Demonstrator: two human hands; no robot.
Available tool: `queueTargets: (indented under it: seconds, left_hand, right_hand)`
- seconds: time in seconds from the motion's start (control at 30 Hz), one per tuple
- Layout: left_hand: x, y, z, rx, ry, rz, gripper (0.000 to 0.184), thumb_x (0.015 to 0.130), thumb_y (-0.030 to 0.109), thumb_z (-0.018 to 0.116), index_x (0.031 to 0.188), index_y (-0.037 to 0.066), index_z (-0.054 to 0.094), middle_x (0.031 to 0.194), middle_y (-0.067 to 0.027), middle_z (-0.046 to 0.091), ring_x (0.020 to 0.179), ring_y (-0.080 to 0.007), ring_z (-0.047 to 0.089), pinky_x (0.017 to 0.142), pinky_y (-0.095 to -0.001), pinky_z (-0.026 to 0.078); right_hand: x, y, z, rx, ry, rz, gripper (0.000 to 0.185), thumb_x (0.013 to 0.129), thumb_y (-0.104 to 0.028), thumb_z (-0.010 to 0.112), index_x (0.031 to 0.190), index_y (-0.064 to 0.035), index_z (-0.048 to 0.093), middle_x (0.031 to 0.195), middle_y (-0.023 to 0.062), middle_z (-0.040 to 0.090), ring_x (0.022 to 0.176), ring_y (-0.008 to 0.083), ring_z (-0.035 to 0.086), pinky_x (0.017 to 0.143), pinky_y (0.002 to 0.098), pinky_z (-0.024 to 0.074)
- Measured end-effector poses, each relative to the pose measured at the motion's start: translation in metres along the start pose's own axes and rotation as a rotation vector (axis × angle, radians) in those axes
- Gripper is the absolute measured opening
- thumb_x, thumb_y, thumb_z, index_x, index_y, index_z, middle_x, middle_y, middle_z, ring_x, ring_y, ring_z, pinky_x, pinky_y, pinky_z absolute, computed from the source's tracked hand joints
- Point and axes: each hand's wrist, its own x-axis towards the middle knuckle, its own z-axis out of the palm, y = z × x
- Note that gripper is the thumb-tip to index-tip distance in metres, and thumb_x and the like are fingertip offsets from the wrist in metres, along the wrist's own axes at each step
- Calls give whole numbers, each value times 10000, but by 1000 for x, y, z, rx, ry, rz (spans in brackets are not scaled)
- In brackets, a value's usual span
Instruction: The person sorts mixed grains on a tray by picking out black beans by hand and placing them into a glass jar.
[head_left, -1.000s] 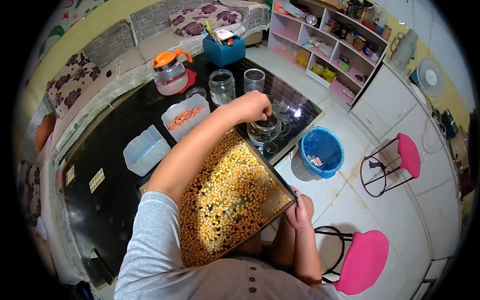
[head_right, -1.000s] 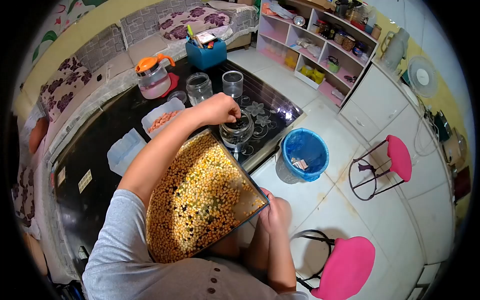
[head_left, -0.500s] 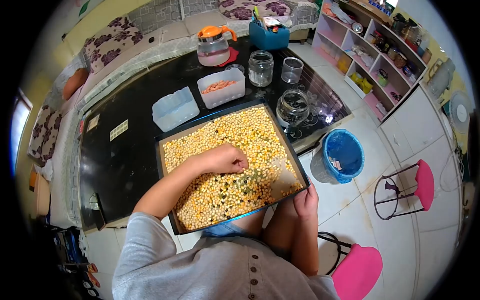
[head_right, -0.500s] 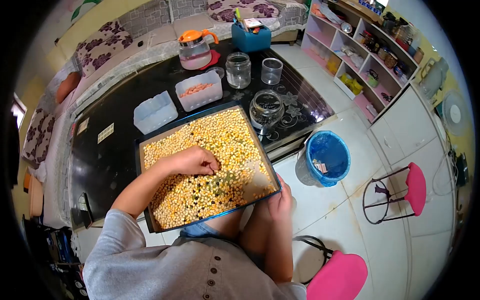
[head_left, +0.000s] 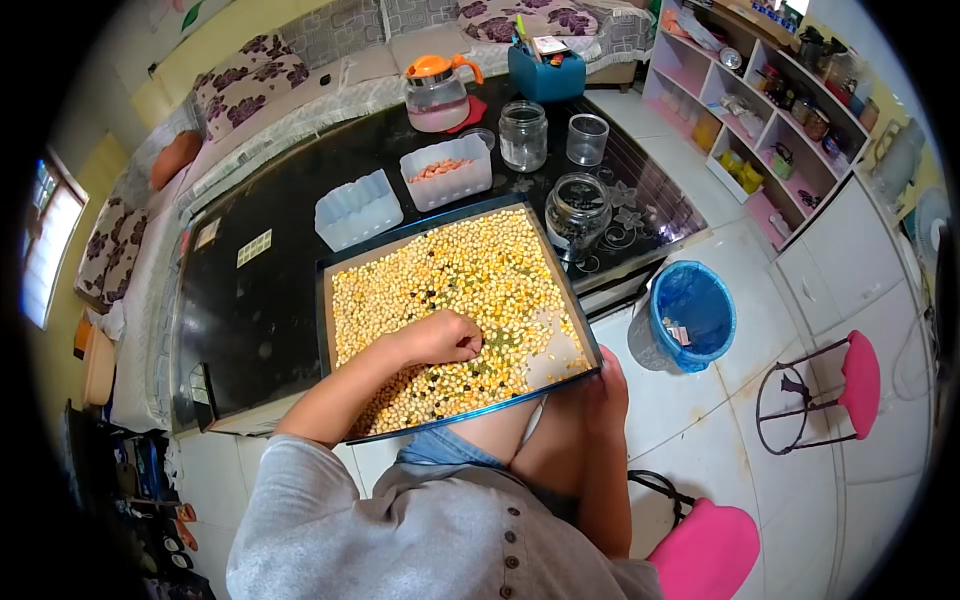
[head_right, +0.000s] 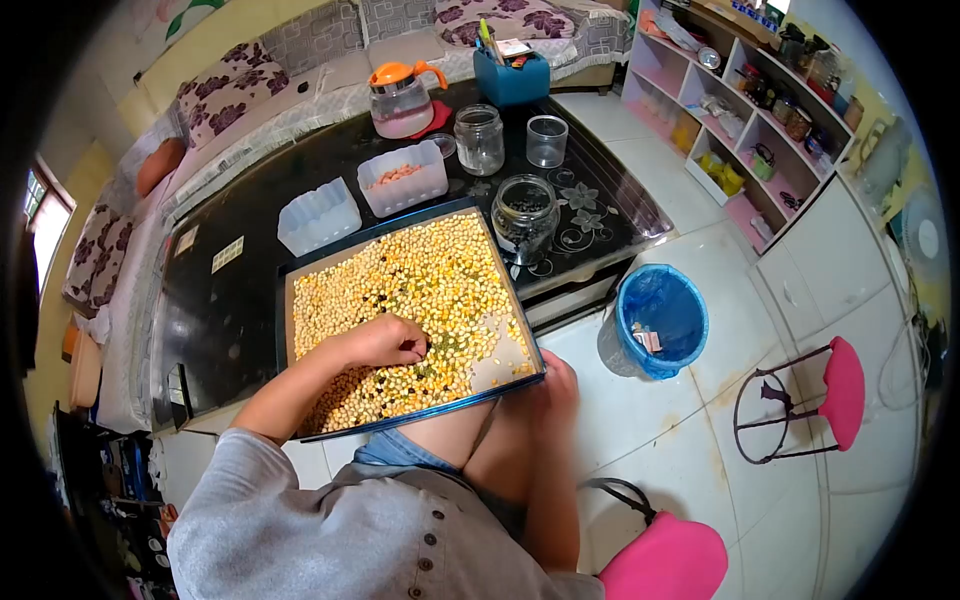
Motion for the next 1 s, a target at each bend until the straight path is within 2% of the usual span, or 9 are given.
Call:
queueTargets:
  seconds: [0.13,0.3,0.43,0.5,0.6,0.7,0.83,0.9,1.0]
  left_hand:
    - [-8,5,-4,-16,45,-52,91,732,100,624,799,39,622,713,-91,614,645,-221,601,610,-304,481]
    - [-21,3,-6,-90,137,-82,116,729,83,611,832,34,632,763,-86,631,675,-210,614,629,-292,485]
    - [-27,6,-14,-84,117,-133,120,753,106,638,856,45,640,782,-77,636,697,-207,621,643,-293,489]
    - [-27,4,-18,-98,116,-139,130,767,108,636,881,46,641,809,-85,642,722,-219,626,662,-299,492]
    - [-28,-1,-28,-110,149,-77,101,768,92,597,848,36,625,819,-109,633,738,-274,615,683,-340,489]
    - [-22,-10,-36,-44,77,-60,114,773,89,620,876,45,640,828,-93,641,746,-235,625,678,-310,493]
    - [-13,-16,-38,-131,32,-4,113,759,72,628,869,44,636,825,-87,638,746,-233,623,677,-310,491]
    - [-9,-19,-40,-139,0,-24,117,757,61,629,873,47,635,832,-84,636,749,-234,621,672,-308,491]
    - [-6,-28,-38,-148,33,23,119,758,54,630,877,55,634,843,-83,626,752,-239,618,656,-309,489]
  right_hand:
    - [2,6,10,172,-79,-7,447,895,-287,421,1229,10,411,1165,108,525,1085,210,485,937,342,366]
    - [3,20,3,628,-156,156,423,929,-305,358,1247,-37,436,1265,86,481,1152,220,454,964,373,361]
    - [1,39,0,641,-89,216,421,936,-312,341,1238,-41,453,1278,90,471,1168,219,444,990,392,342]
    - [-6,44,9,525,126,237,562,900,-426,384,1282,-14,383,1284,115,455,1185,251,425,992,414,337]
    - [-2,27,22,618,25,217,498,923,-382,352,1258,-22,430,1283,108,465,1176,257,434,1003,421,323]
    - [-2,20,20,775,26,242,533,920,-395,353,1290,-13,385,1306,131,436,1196,276,409,1019,424,298]
    - [-12,-4,35,573,236,143,537,925,-376,348,1307,1,349,1312,156,421,1217,281,382,1039,423,261]
    - [-13,-14,38,429,182,120,538,924,-358,359,1318,6,322,1318,168,406,1236,278,359,1053,415,232]
    - [-15,-22,44,278,58,41,524,923,-327,381,1308,23,316,1290,159,425,1205,258,390,1029,392,270]
